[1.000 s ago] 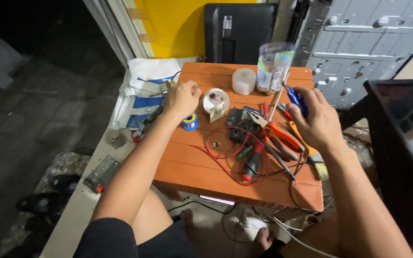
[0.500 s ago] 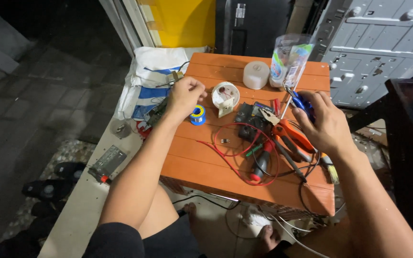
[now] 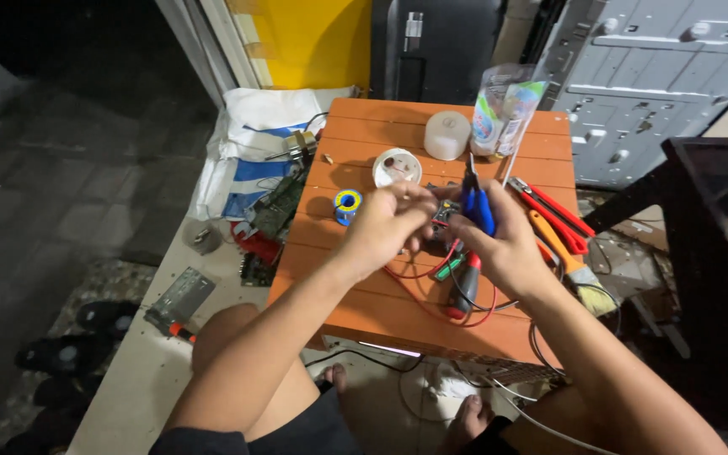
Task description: The person uses a multimeter to test a small electronic component on a wooden table. They then use a soldering iron and solder wire to solder the component, handling the tools and materials with both hands.
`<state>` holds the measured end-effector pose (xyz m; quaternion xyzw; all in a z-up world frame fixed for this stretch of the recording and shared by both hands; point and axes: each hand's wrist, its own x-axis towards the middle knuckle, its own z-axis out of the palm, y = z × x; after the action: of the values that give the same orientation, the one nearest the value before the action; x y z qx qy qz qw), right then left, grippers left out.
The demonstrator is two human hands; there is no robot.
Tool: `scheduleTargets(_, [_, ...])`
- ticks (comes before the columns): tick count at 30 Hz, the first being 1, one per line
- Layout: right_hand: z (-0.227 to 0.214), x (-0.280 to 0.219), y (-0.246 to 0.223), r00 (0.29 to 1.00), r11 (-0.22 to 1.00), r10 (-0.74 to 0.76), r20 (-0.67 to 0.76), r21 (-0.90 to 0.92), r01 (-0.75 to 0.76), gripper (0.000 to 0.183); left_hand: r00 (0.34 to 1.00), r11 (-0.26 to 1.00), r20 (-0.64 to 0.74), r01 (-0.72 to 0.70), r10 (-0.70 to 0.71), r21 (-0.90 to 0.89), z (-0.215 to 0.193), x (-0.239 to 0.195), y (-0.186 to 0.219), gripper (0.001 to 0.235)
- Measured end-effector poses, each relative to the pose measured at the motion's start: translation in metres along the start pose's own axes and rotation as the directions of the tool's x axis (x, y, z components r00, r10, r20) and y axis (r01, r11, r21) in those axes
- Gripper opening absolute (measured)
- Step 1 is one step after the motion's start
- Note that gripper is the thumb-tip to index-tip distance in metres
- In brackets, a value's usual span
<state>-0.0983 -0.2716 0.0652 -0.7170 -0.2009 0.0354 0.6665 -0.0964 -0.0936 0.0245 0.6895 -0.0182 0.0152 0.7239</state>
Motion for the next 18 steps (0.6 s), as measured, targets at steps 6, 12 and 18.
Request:
scheduleTargets(6, [0.007, 0.008, 0.015, 0.979, 0.993, 0.103, -0.174, 0.077, -0.091, 0.03, 0.988, 0.996, 0.152, -0.007, -0.006, 0.084, 0.009, -0.014, 0.001, 0.017])
scheduleTargets(12, [-0.009, 0.017, 0.034, 0.973, 0.982, 0.061, -0.221, 0.186, -0.02, 0.03, 0.949, 0.985, 0.284, 0.158, -0.134, -0.063, 0.002, -0.025, 0.019, 0.022])
scheduleTargets(18, [-0.014, 0.019, 0.036, 0.974, 0.939, 0.054, -0.22, 0.343, 0.025, 0.032, 0.954, 0.981, 0.262, 0.175, -0.147, -0.087, -0.01, -0.016, 0.019, 0.02])
